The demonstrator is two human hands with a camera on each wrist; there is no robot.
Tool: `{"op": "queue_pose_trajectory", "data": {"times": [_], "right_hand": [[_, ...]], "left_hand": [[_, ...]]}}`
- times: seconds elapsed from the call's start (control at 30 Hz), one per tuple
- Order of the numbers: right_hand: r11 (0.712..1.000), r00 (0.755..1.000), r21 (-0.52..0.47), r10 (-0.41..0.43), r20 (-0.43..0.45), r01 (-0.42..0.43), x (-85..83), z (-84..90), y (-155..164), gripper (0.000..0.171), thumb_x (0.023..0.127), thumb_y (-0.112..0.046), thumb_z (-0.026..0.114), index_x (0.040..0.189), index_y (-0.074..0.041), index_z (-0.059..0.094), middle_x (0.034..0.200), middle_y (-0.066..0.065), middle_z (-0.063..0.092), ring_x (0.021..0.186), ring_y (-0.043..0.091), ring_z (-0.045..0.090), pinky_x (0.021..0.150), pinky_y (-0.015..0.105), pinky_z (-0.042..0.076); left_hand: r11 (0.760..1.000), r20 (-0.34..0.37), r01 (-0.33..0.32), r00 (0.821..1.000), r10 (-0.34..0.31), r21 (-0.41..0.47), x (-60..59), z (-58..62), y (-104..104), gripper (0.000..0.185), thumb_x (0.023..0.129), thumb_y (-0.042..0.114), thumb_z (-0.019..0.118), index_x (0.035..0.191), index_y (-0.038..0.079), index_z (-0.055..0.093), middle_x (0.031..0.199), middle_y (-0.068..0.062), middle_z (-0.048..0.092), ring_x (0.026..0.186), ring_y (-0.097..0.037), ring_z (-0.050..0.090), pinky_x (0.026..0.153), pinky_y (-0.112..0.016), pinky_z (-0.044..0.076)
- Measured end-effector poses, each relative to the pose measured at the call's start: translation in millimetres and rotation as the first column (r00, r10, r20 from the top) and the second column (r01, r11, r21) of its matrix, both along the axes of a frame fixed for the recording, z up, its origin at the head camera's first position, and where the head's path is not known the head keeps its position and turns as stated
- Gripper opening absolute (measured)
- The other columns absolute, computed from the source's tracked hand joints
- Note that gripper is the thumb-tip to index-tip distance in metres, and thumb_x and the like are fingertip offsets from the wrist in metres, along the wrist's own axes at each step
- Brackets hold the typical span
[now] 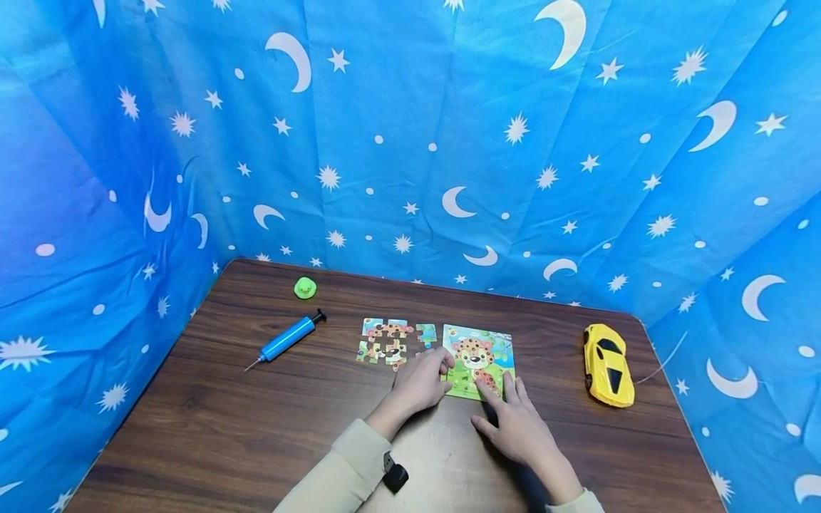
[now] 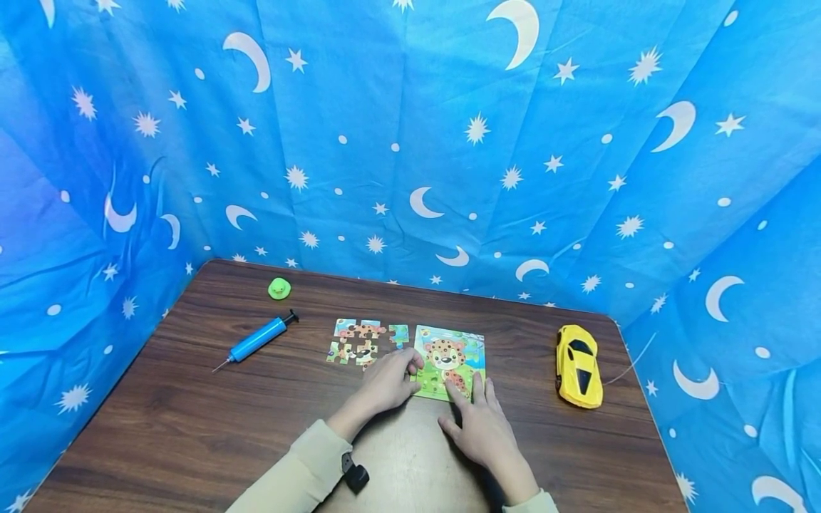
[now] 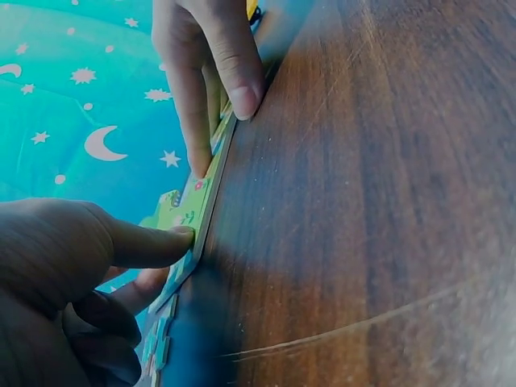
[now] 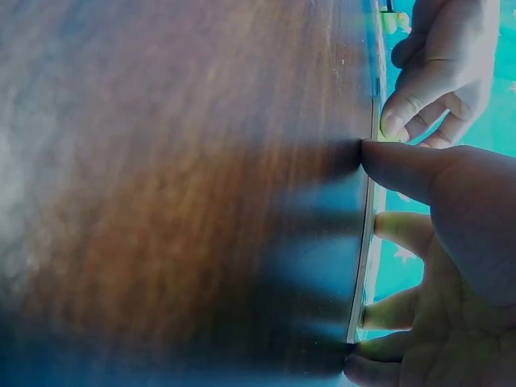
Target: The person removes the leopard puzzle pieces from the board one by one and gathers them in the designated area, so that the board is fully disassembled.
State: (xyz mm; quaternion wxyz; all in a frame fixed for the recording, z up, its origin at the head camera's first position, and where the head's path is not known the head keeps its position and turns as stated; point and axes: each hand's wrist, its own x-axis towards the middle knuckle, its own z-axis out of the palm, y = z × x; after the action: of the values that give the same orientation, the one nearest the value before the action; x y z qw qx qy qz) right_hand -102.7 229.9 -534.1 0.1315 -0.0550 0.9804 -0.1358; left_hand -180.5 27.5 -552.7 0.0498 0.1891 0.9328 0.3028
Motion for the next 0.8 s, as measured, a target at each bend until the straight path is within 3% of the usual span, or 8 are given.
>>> {"op": "queue_pose_trajectory", "data": {"times": [0.2,0.37,0.5,0.7,0.8], "right_hand": [[1.0,1.0,0.006,0.003,-0.002,-0.003,0.8,0.6,1.4,0.068,0.099,-0.051,0.067,0.157,-0.022,0.048,0.163,0.037,0.018,0.149,0.059,0.015,0.106,0.071,0.035],[1.0,1.0,0.011,0.006,-0.007,-0.006,1.1,0.7,1.4,0.068,0.099,-0.051,0.067,0.158,-0.023,0.048,0.163,0.037,0.018,0.148,0.058,0.016,0.106,0.071,0.035],[1.0,1.0,0.014,0.004,-0.006,-0.004,1.3,0.1,1.1,0.068,0.099,-0.052,0.066,0.158,-0.024,0.047,0.163,0.037,0.018,0.149,0.058,0.016,0.106,0.071,0.035],[1.0,1.0,0.012,0.003,-0.004,-0.003,0.5,0.1,0.3,0.068,0.098,-0.052,0.067,0.158,-0.024,0.047,0.163,0.036,0.018,0.149,0.058,0.016,0.105,0.071,0.036],[1.0,1.0,0.021,0.004,-0.003,-0.004,0.3,-0.4,0.7,0.069,0.098,-0.052,0.067,0.158,-0.024,0.047,0.163,0.036,0.019,0.149,0.058,0.016,0.104,0.071,0.037]], "left_hand": [[0.997,-0.037,-0.004,0.999,0.007,0.082,-1.1,-3.0,-0.5,0.018,0.09,0.02,0.08,0.104,0.027,0.07,0.084,0.019,0.065,0.07,-0.002,0.057,0.059,-0.026,0.044],[0.987,-0.086,-0.002,0.996,0.016,0.158,-0.6,-4.7,-2.4,0.011,0.093,0.021,0.076,0.102,0.028,0.074,0.086,0.021,0.067,0.069,0.003,0.057,0.057,-0.022,0.044],[0.976,-0.118,0.012,0.993,0.014,0.219,2.7,0.7,-8.1,0.014,0.093,0.022,0.077,0.105,0.028,0.076,0.09,0.021,0.07,0.07,0.004,0.058,0.061,-0.022,0.045],[0.962,-0.116,0.002,0.993,0.031,0.275,9.6,12.9,-30.4,0.012,0.094,0.023,0.077,0.106,0.025,0.08,0.09,0.02,0.073,0.047,0.001,0.043,0.046,-0.023,0.036],[0.954,-0.122,-0.011,0.991,0.05,0.301,12.0,16.4,-47.2,0.012,0.094,0.021,0.078,0.105,0.023,0.081,0.09,0.017,0.074,0.043,0.0,0.038,0.043,-0.024,0.033]]}}
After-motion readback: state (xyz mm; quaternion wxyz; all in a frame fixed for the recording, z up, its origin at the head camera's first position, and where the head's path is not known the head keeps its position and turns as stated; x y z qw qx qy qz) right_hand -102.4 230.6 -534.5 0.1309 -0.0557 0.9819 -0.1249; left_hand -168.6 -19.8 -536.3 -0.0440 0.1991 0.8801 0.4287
